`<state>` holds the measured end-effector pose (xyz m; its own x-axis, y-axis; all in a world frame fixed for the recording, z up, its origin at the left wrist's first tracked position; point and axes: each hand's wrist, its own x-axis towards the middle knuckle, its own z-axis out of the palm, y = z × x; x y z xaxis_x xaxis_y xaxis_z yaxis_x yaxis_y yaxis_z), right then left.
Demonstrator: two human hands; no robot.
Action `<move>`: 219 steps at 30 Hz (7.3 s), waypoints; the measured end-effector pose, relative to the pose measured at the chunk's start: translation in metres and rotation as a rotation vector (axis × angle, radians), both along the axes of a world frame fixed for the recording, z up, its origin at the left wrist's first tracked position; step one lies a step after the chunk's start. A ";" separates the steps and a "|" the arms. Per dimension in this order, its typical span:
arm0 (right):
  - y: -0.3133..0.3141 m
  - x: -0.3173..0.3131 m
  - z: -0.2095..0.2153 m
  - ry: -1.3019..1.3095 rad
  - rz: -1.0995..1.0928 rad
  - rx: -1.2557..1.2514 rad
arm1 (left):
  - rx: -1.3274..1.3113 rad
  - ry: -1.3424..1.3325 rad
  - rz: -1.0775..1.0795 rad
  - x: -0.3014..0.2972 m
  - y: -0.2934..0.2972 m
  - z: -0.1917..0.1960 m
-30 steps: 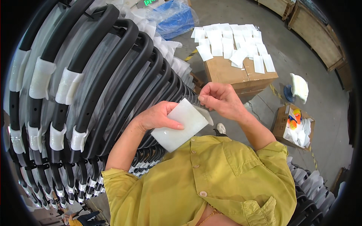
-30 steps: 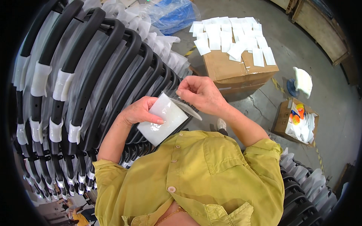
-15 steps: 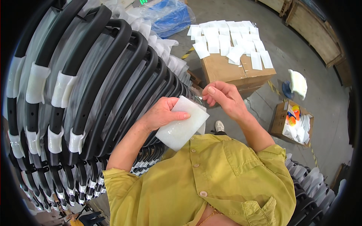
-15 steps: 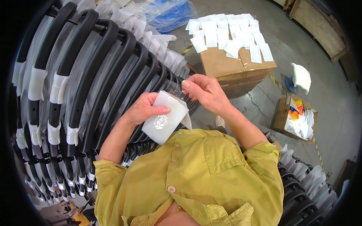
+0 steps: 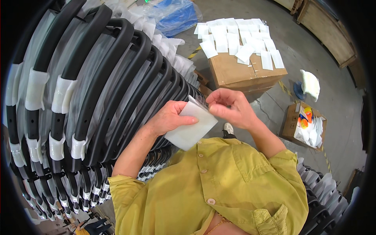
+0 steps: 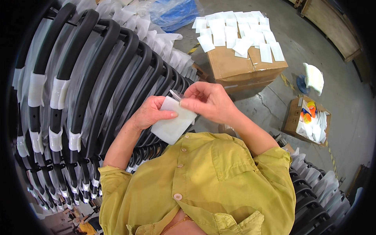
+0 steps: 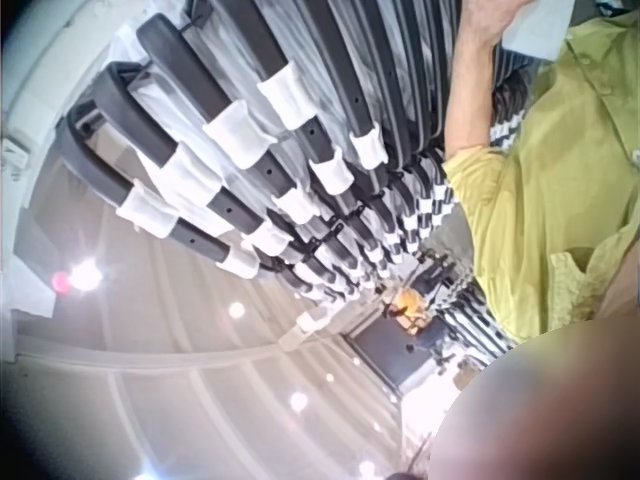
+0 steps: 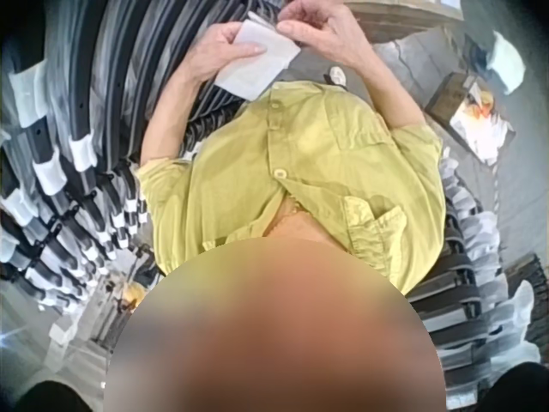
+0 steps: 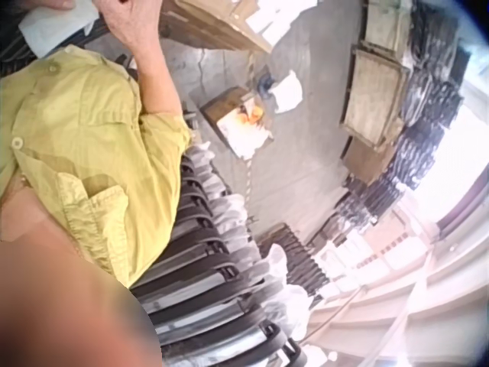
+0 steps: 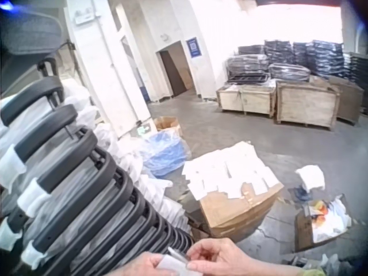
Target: Applying protective foam padding to metal chair frames.
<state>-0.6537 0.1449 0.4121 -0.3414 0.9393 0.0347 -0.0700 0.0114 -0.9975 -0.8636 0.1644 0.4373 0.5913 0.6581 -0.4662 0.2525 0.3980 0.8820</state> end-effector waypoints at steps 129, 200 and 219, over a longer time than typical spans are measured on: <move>0.059 0.007 -0.028 -0.231 1.029 -0.198 | -0.242 0.289 -0.680 -0.005 0.029 0.015; 0.124 0.000 -0.062 -0.364 0.963 -0.057 | 0.337 0.727 0.184 -0.068 -0.046 0.006; 0.052 -0.051 -0.005 0.023 0.350 0.515 | 0.078 0.378 0.358 -0.113 -0.072 0.060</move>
